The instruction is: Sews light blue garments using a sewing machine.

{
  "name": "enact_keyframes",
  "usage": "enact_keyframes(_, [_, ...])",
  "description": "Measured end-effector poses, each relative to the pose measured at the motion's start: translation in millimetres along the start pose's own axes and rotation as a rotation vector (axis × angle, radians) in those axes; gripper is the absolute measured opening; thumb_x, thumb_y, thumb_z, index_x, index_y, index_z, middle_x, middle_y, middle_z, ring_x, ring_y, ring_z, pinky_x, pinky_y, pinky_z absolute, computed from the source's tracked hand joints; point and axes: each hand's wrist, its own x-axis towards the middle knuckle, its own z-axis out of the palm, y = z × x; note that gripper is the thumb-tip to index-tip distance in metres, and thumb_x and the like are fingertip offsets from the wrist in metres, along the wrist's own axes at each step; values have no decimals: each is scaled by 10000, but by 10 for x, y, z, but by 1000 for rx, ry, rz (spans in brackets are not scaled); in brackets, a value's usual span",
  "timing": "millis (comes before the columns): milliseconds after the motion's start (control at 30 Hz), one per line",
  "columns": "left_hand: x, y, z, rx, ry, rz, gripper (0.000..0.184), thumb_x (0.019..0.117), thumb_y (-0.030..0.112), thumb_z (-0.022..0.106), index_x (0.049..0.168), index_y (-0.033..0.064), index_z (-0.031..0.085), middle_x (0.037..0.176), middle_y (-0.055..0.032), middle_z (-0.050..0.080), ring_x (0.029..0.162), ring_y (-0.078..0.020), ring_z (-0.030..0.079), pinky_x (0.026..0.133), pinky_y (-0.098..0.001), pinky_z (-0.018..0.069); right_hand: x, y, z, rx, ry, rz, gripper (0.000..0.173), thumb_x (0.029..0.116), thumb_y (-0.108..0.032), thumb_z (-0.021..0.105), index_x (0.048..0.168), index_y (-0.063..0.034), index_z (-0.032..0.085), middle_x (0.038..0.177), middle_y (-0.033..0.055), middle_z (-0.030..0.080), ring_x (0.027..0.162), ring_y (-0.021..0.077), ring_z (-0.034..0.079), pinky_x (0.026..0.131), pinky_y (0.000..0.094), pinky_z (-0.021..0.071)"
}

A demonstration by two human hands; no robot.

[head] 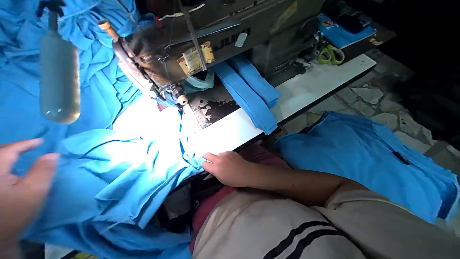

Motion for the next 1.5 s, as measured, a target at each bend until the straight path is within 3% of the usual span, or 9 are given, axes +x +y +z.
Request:
enact_keyframes(167, [135, 1632, 1043, -264, -156, 516, 191, 920, 43, 676, 1048, -93, 714, 1057, -260, 690, 1015, -412, 677, 881, -564, 544, -417, 76, -226, 153, -235, 81, 258, 991, -5, 547, 1218, 50, 657, 1525, 230, 490, 1032, 442, 685, 843, 588, 543])
enact_keyframes(267, [194, 2256, 1800, -342, -148, 796, 179, 914, 111, 656, 982, -24, 752, 1009, -193, 726, 1010, -377, 698, 872, -530, 562, -683, 152, -271, 182, -151, 114, 218, 962, -25, 587, 1139, 58, 684, 1243, 262, 642, 1004, 433, 685, 823, 578, 546])
enact_keyframes(567, [245, 2705, 2277, -119, 2, 908, 151, 910, 120, 623, 836, 6, 688, 918, -188, 654, 934, -400, 651, 719, -523, 512, -1366, 588, -267, 341, 172, 305, 197, 955, -74, 606, 1046, 59, 720, 1073, 234, 706, 984, 368, 701, 862, 540, 558])
enact_keyframes(767, [265, 2695, 2203, -388, -106, 711, 146, 883, 82, 604, 837, -15, 703, 929, -178, 706, 954, -378, 668, 801, -518, 528, -1390, 816, -315, 360, 713, 326, 129, 903, -38, 623, 929, 40, 723, 915, 138, 702, 819, 156, 674, 748, 297, 572])
enact_keyframes(867, [311, 2703, 2084, -513, -188, 567, 119, 904, 52, 609, 867, -15, 700, 883, -156, 704, 921, -321, 665, 825, -456, 530, -1279, 938, -482, 270, 875, 331, 217, 893, -16, 645, 1090, 67, 683, 943, 151, 677, 775, 136, 634, 698, 266, 557])
enact_keyframes(967, [324, 2702, 2074, -546, -183, 530, 123, 905, 49, 591, 849, -1, 688, 833, -130, 680, 864, -270, 650, 778, -400, 523, -1112, 1013, -632, 210, 837, 316, 372, 892, -23, 677, 1260, 25, 650, 967, 149, 652, 749, 167, 607, 658, 297, 540])
enact_keyframes(1233, [407, 2649, 2167, -580, -8, 616, 214, 856, 109, 693, 1004, -45, 687, 994, -212, 670, 937, -349, 661, 829, -481, 545, -879, 1011, -998, 84, 755, 135, 97, 910, -34, 658, 956, 15, 727, 917, 136, 661, 757, 177, 642, 674, 294, 557])
enact_keyframes(1400, [607, 2617, 1948, -885, -153, 181, 211, 1017, 119, 544, 1063, -53, 657, 853, -76, 658, 740, -70, 610, 720, -261, 520, -804, 1070, -1154, 166, 807, 143, 170, 954, -39, 582, 1032, 38, 712, 924, 118, 660, 765, 87, 593, 693, 197, 505])
enact_keyframes(1500, [707, 2553, 1874, -1067, -156, 30, 196, 1027, 133, 530, 1092, -25, 627, 847, -25, 651, 755, -41, 634, 745, -255, 551, -702, 1111, -1242, 73, 672, 86, 152, 908, 5, 593, 966, 29, 731, 932, 148, 686, 770, 182, 647, 691, 317, 553])
